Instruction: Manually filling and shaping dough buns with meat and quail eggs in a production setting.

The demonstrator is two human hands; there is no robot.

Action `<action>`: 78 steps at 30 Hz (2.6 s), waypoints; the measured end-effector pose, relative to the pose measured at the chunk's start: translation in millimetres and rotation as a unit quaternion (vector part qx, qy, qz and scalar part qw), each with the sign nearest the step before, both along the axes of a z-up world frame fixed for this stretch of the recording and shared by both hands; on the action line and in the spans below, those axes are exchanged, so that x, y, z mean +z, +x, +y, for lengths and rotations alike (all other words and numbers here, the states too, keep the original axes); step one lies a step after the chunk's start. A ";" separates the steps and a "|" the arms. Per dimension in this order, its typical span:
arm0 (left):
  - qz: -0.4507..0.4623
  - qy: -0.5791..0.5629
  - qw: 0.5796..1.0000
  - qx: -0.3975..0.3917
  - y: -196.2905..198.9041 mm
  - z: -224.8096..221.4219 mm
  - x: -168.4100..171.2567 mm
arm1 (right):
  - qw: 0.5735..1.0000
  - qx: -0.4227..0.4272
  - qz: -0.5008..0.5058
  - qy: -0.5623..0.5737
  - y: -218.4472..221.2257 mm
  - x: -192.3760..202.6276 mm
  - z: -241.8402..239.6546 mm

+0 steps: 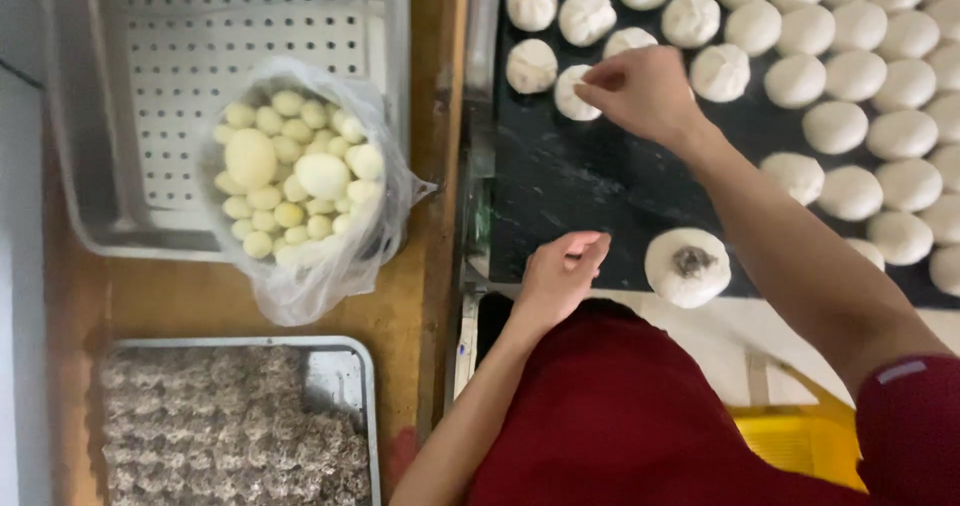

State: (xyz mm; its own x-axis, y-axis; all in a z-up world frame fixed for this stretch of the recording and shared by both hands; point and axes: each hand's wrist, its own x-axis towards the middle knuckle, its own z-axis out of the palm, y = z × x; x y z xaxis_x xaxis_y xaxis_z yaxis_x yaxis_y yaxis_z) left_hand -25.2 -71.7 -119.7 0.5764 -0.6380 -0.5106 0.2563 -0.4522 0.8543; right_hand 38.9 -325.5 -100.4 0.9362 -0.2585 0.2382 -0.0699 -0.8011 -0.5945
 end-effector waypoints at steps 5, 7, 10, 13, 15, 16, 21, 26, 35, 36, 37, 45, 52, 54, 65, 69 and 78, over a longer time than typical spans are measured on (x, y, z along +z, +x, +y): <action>-0.135 0.031 0.986 -0.093 -17.9 -39.0 -17.2 | 0.998 -0.020 0.043 0.038 -27.3 30.5 11.8; -0.187 0.032 0.975 -0.113 -28.7 -55.3 -27.0 | 0.996 -0.031 0.054 0.057 -45.4 45.1 11.6; -0.315 0.031 0.937 -0.146 -38.4 -77.4 -21.1 | 0.995 -0.008 0.096 0.036 -79.6 53.8 0.3; -0.313 0.055 0.929 -0.190 -34.7 -92.3 -3.0 | 0.971 0.035 0.235 0.014 -119.9 51.2 -9.5; -0.214 0.089 0.957 -0.177 -28.3 -98.7 -0.3 | 0.924 0.056 0.378 0.019 -143.5 45.8 -11.8; -0.214 0.088 0.955 -0.184 -27.6 -98.2 -3.2 | 0.924 0.050 0.378 0.022 -152.6 41.8 -11.4; -0.109 0.097 0.963 -0.225 -23.9 -94.5 -5.7 | 0.895 0.050 0.437 0.070 -180.7 49.2 -5.7; -0.239 -0.050 0.939 -0.242 -40.1 -81.9 10.2 | 0.909 0.093 0.394 0.104 -203.7 52.5 -13.6; -0.210 -0.055 0.949 -0.228 -61.0 -87.2 -12.4 | 0.850 0.012 0.503 0.157 -196.0 96.2 9.6; -0.251 -0.132 0.925 -0.251 -56.2 -81.5 -18.1 | 0.831 -0.016 0.528 0.175 -191.1 100.4 14.9; -0.265 -0.117 0.930 -0.225 -56.1 -79.6 -20.5 | 0.836 0.014 0.524 0.163 -181.7 104.4 19.5; -0.197 -0.133 0.966 -0.102 -0.9 5.4 105.9 | 0.907 0.189 0.316 0.203 -142.9 57.0 -42.8; 0.157 -0.518 0.766 0.346 19.0 121.0 82.2 | 0.943 0.323 0.083 0.000 29.4 170.7 157.4; 0.129 -0.503 0.711 0.474 17.2 148.0 84.2 | 0.904 0.428 -0.007 -0.003 66.1 165.5 209.8; 0.059 -0.415 0.662 0.622 0.0 221.1 108.8 | 0.862 0.476 0.015 -0.173 128.2 138.1 335.1; 0.073 -0.434 0.653 0.616 9.5 217.0 110.8 | 0.861 0.482 -0.001 -0.159 127.8 144.3 327.3; 0.057 -0.480 0.709 0.513 16.1 177.9 125.7 | 0.862 0.494 -0.107 0.029 25.7 166.2 262.6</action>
